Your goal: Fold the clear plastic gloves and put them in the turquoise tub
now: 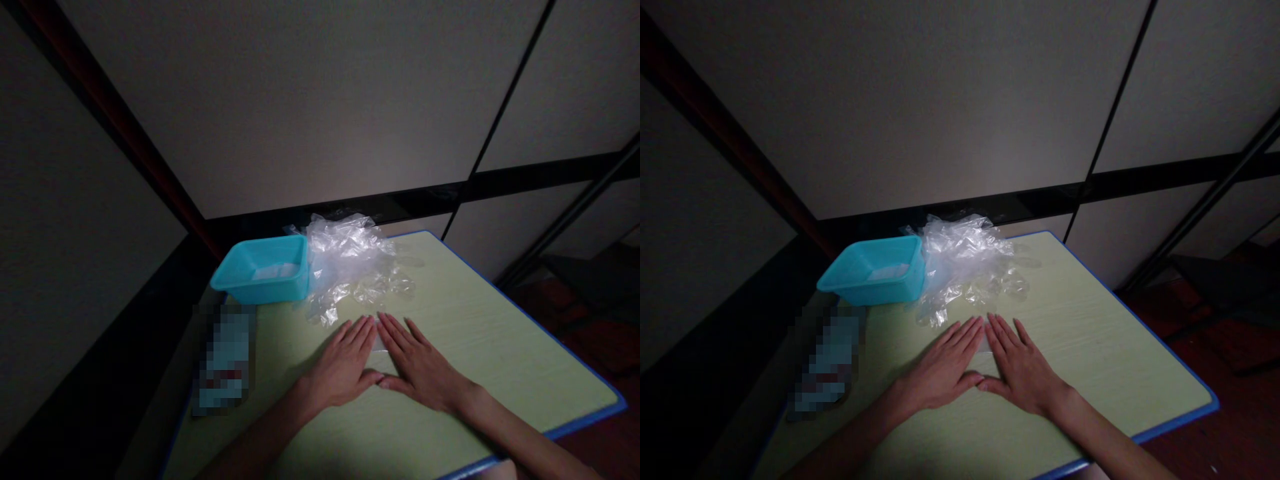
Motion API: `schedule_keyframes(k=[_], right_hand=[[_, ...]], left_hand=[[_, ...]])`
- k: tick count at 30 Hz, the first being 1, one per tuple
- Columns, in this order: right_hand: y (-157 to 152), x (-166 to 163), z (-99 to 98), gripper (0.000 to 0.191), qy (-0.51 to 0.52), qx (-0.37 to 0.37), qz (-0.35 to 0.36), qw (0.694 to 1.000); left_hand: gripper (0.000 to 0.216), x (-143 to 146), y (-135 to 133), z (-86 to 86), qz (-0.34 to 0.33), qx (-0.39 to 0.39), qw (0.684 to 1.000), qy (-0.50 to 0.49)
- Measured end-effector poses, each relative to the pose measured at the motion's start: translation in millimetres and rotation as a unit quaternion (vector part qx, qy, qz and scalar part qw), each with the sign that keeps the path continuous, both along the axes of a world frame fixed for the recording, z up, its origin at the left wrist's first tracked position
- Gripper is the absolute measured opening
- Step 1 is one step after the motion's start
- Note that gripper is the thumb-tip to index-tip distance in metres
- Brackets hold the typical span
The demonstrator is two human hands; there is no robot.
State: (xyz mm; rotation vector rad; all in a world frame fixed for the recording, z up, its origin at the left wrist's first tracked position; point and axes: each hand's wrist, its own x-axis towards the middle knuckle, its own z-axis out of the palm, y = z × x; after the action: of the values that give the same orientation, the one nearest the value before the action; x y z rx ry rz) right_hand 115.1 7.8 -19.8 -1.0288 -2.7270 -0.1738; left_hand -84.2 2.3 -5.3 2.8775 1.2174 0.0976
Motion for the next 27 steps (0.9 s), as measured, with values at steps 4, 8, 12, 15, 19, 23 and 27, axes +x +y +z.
schedule_keyframes(k=[4, 8, 12, 15, 19, 23, 27], right_hand=[[0, 0, 0.1, 0.082, -0.001, -0.001, 0.006, 1.000], [-1, 1, -0.2, 0.080, 0.000, -0.006, 0.004, 1.000], [-1, 0, -1.1, 0.080, -0.006, -0.012, -0.003, 1.000], [0, 0, -2.1, 0.079, -0.001, -0.010, -0.006, 1.000], [-1, 0, -3.2, 0.078, 0.008, -0.004, -0.006, 1.000], [-3, 3, -5.5, 0.077, 0.015, 0.009, -0.030, 0.999], [-5, 14, -8.3, 0.077, 0.013, 0.004, -0.051, 0.999]], left_hand=[[0.066, 0, 0, -0.1, 0.004, 0.010, 1.000, 0.003], [0.065, 0, -1, 0.2, -0.002, 0.014, 1.000, 0.000], [0.065, -1, -1, 0.9, 0.002, 0.017, 1.000, 0.000], [0.065, -1, 0, 2.0, -0.002, 0.004, 1.000, 0.003], [0.066, -2, 1, 4.2, -0.006, -0.021, 1.000, 0.009], [0.065, -3, 0, 6.7, -0.005, -0.035, 0.999, 0.002], [0.064, -3, -1, 6.4, -0.006, -0.042, 0.999, -0.001]])
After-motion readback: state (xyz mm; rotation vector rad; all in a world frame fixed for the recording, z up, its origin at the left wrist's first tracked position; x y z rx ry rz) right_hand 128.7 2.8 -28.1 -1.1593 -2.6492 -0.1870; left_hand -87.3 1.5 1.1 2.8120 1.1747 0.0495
